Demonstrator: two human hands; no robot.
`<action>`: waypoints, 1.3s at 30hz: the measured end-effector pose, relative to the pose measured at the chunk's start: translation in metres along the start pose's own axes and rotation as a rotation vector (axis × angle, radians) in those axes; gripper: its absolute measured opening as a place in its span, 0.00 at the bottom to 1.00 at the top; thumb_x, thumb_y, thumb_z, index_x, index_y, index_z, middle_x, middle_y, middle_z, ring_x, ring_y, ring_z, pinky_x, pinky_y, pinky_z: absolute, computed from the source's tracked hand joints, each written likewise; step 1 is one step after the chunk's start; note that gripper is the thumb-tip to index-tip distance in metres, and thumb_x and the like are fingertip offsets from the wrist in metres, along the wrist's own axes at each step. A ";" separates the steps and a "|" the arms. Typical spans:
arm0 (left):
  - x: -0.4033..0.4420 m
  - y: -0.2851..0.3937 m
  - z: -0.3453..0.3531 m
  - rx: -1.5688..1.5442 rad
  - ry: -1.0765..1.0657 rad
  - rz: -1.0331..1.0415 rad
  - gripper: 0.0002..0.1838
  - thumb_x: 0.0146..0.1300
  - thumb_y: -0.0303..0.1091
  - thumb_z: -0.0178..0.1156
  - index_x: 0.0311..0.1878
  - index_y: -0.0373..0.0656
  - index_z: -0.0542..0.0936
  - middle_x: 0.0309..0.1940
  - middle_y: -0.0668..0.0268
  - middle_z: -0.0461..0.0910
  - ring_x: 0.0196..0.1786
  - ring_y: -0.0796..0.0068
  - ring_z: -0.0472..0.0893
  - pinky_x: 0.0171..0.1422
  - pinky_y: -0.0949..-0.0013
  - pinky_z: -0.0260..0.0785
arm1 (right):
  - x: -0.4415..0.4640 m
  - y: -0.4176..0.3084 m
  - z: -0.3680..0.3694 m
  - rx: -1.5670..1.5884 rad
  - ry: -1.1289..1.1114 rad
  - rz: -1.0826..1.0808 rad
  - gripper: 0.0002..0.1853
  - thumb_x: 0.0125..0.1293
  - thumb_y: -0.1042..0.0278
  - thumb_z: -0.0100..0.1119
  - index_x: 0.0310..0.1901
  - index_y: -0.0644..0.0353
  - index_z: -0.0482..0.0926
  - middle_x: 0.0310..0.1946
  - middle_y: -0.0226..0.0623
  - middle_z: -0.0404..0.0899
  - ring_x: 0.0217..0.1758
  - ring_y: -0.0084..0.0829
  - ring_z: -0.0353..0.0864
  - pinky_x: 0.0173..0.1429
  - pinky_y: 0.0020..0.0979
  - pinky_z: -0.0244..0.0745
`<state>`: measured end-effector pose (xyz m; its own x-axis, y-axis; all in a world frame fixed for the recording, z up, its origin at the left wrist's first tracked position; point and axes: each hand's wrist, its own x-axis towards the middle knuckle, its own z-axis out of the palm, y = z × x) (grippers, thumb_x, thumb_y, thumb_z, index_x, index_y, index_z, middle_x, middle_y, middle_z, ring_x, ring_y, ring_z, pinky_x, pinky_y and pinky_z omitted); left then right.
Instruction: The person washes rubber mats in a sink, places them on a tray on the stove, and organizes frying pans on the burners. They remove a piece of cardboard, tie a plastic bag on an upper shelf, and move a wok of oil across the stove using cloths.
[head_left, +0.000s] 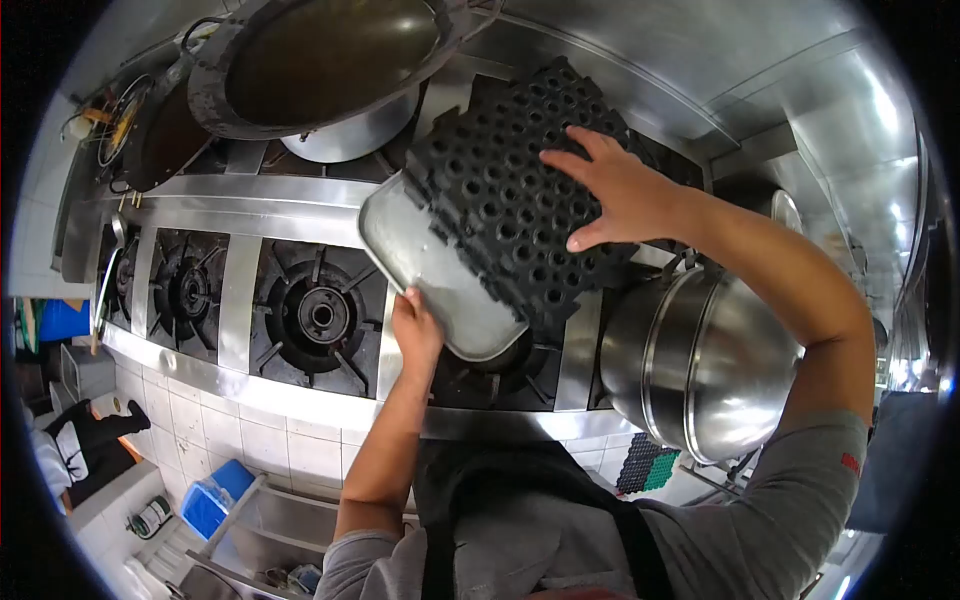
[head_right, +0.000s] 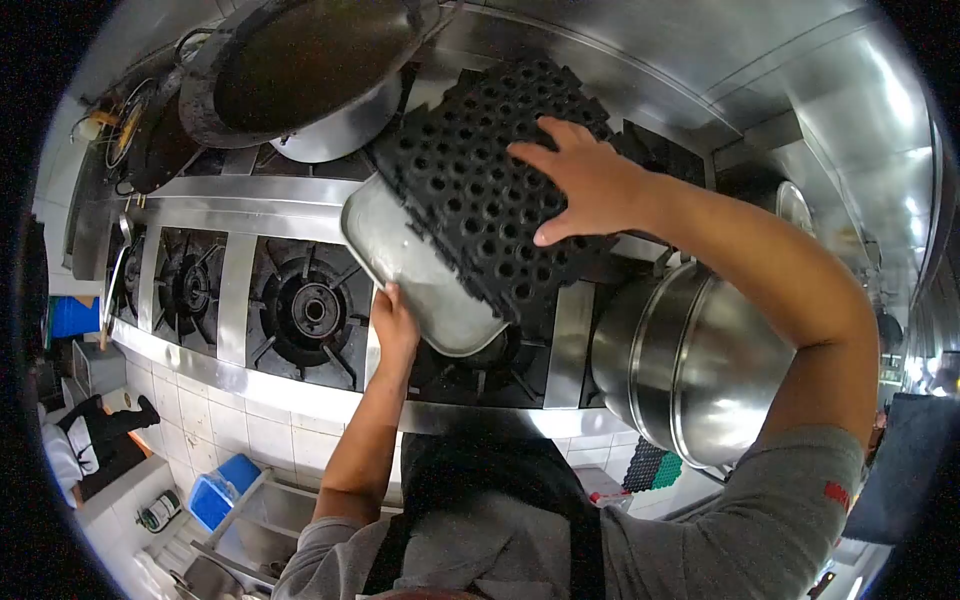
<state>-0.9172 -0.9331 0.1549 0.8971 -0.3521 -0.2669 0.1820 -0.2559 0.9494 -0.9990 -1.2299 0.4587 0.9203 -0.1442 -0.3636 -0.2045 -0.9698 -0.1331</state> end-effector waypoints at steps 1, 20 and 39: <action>0.008 0.010 0.004 0.060 -0.017 0.020 0.25 0.86 0.48 0.49 0.42 0.32 0.79 0.31 0.59 0.82 0.36 0.70 0.78 0.44 0.61 0.72 | 0.001 0.006 0.002 -0.025 -0.006 0.066 0.60 0.53 0.45 0.82 0.85 0.45 0.55 0.85 0.63 0.43 0.86 0.68 0.48 0.83 0.60 0.59; 0.048 0.087 0.052 0.873 -0.353 0.354 0.11 0.69 0.32 0.59 0.44 0.31 0.81 0.40 0.39 0.87 0.47 0.35 0.87 0.54 0.42 0.79 | -0.003 0.102 0.003 -0.072 -0.021 0.310 0.69 0.55 0.22 0.72 0.86 0.56 0.48 0.81 0.78 0.46 0.83 0.72 0.55 0.81 0.61 0.62; 0.092 0.188 0.292 1.001 -0.574 0.408 0.14 0.65 0.29 0.62 0.49 0.37 0.91 0.53 0.44 0.88 0.59 0.48 0.88 0.62 0.54 0.83 | -0.105 0.295 -0.003 0.048 -0.138 0.599 0.70 0.60 0.17 0.64 0.85 0.66 0.45 0.80 0.71 0.56 0.82 0.64 0.60 0.83 0.54 0.62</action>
<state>-0.9180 -1.2764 0.2601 0.4622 -0.8497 -0.2537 -0.6882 -0.5241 0.5017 -1.1552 -1.5015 0.4607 0.5897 -0.6315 -0.5035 -0.6906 -0.7175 0.0911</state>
